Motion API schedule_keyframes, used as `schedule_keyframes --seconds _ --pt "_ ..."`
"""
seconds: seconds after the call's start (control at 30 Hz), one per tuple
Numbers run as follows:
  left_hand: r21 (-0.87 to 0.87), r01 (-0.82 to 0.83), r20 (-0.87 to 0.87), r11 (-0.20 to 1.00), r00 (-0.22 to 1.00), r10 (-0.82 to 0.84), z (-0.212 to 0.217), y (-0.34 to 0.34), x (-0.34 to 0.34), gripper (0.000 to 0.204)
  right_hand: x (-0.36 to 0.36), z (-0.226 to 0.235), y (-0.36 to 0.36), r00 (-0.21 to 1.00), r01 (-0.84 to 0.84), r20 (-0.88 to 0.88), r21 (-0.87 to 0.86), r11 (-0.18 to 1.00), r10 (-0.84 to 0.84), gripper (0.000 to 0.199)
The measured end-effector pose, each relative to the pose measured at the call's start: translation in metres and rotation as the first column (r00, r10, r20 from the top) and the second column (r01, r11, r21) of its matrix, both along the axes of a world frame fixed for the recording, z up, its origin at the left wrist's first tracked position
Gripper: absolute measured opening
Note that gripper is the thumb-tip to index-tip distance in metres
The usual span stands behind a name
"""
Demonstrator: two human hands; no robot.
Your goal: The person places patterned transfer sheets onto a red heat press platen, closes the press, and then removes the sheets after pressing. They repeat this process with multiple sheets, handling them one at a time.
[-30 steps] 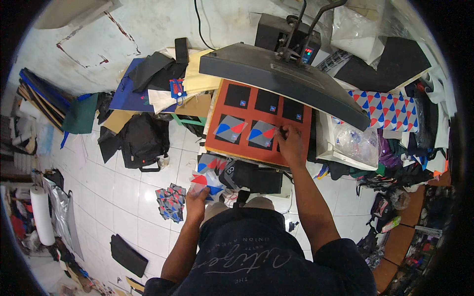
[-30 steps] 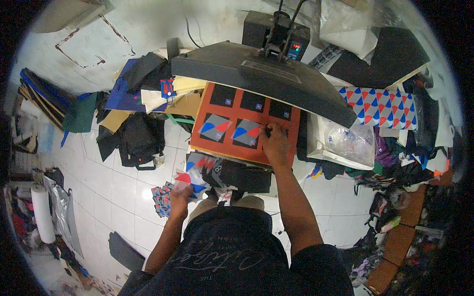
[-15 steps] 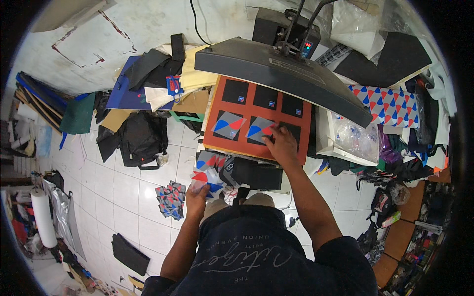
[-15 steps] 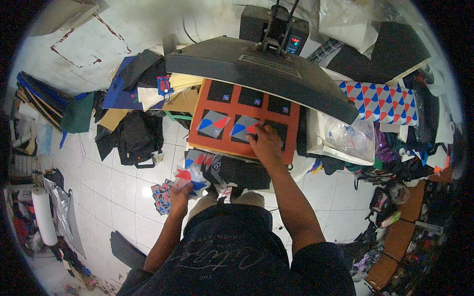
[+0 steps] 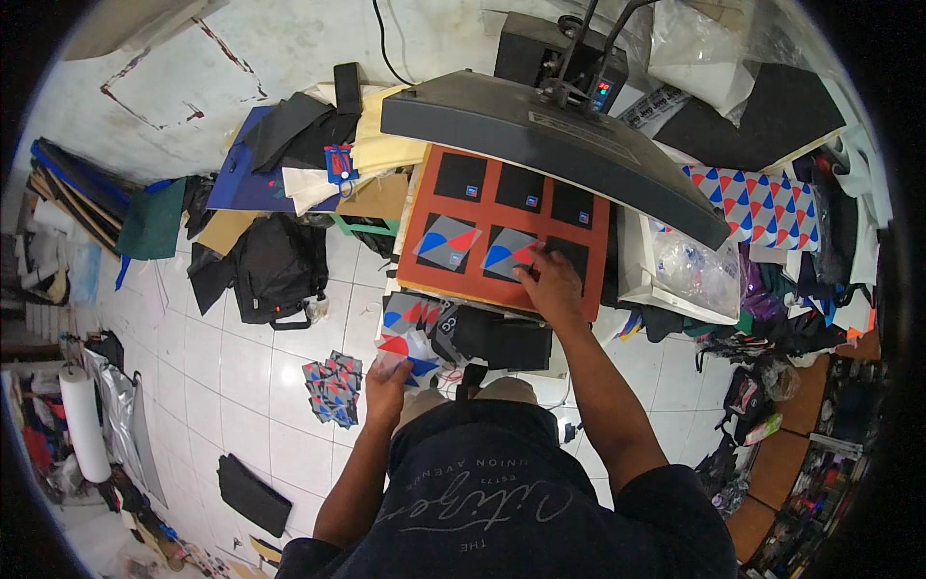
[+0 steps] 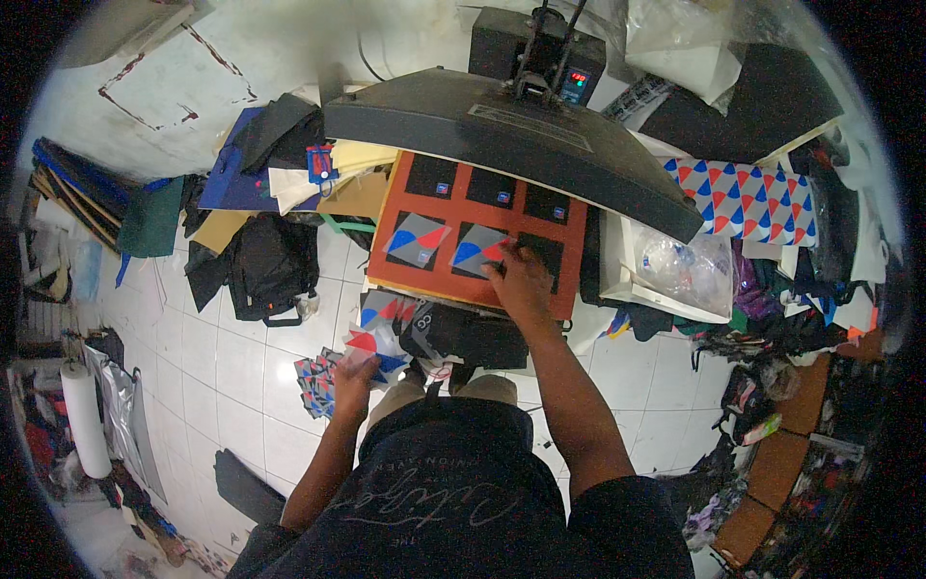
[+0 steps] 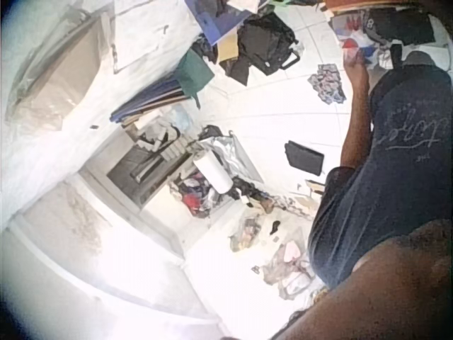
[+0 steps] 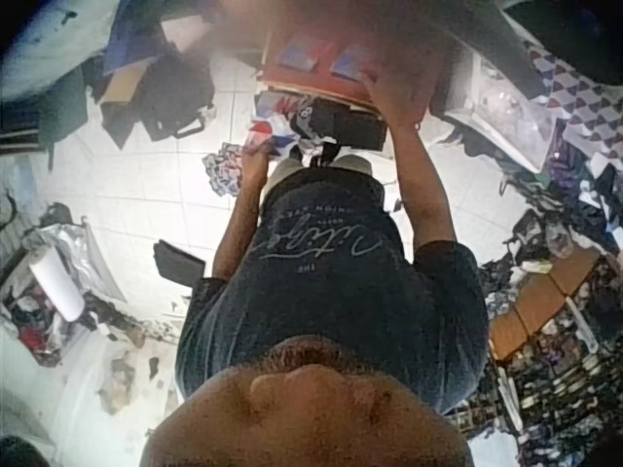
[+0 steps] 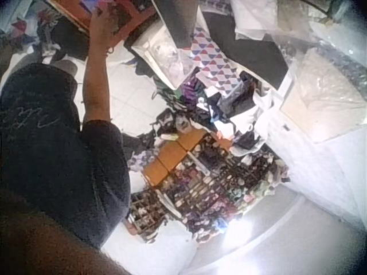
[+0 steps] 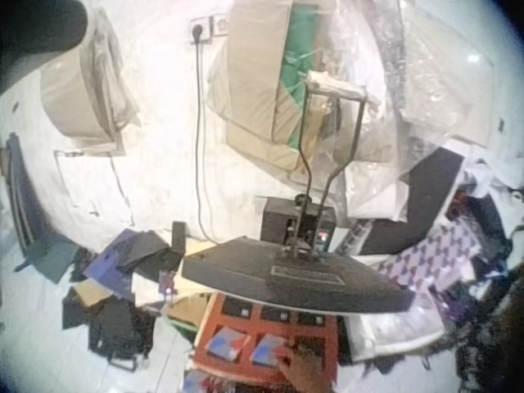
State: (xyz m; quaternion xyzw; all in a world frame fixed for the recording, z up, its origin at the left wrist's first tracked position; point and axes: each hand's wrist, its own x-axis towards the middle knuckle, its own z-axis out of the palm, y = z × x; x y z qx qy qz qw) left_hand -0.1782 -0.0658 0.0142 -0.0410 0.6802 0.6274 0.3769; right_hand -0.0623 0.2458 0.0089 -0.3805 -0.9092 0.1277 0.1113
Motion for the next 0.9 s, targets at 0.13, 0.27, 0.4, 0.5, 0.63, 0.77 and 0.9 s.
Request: schedule_keyframes --seconds 0.13,0.27,0.4,0.5,0.63,0.77,0.9 --pt "0.000 0.005 0.044 1.000 0.999 -0.005 -0.001 -0.002 -0.003 0.028 -0.006 0.010 0.002 0.999 0.036 0.045 -0.156 0.987 -0.029 0.052" --pt "0.000 -0.008 0.033 1.000 0.999 0.008 -0.003 0.003 -0.006 0.028 -0.009 0.009 0.005 0.999 0.027 0.039 -0.098 0.995 -0.023 0.053" --pt "0.010 -0.009 0.027 1.000 1.000 0.009 -0.001 0.005 -0.005 0.027 -0.007 0.002 0.005 0.999 0.018 0.036 -0.019 1.000 -0.017 0.053" --pt "0.007 -0.003 -0.017 1.000 1.000 0.003 -0.005 0.003 -0.004 0.027 -0.010 0.008 0.007 0.998 0.019 0.067 -0.111 0.994 -0.012 0.054" --pt "-0.009 0.038 -0.026 0.999 0.999 -0.039 -0.005 0.003 -0.005 0.026 -0.009 0.010 0.006 0.997 0.028 0.069 -0.136 0.990 -0.018 0.055" --pt "-0.015 0.048 -0.031 0.999 0.998 -0.048 -0.006 0.005 -0.005 0.026 -0.008 0.005 0.007 0.999 0.019 0.032 -0.103 0.995 -0.016 0.055" --pt "-0.007 0.019 -0.003 1.000 1.000 -0.019 -0.016 0.002 -0.006 0.027 -0.008 0.005 0.008 1.000 0.013 0.000 -0.147 0.989 -0.013 0.055"
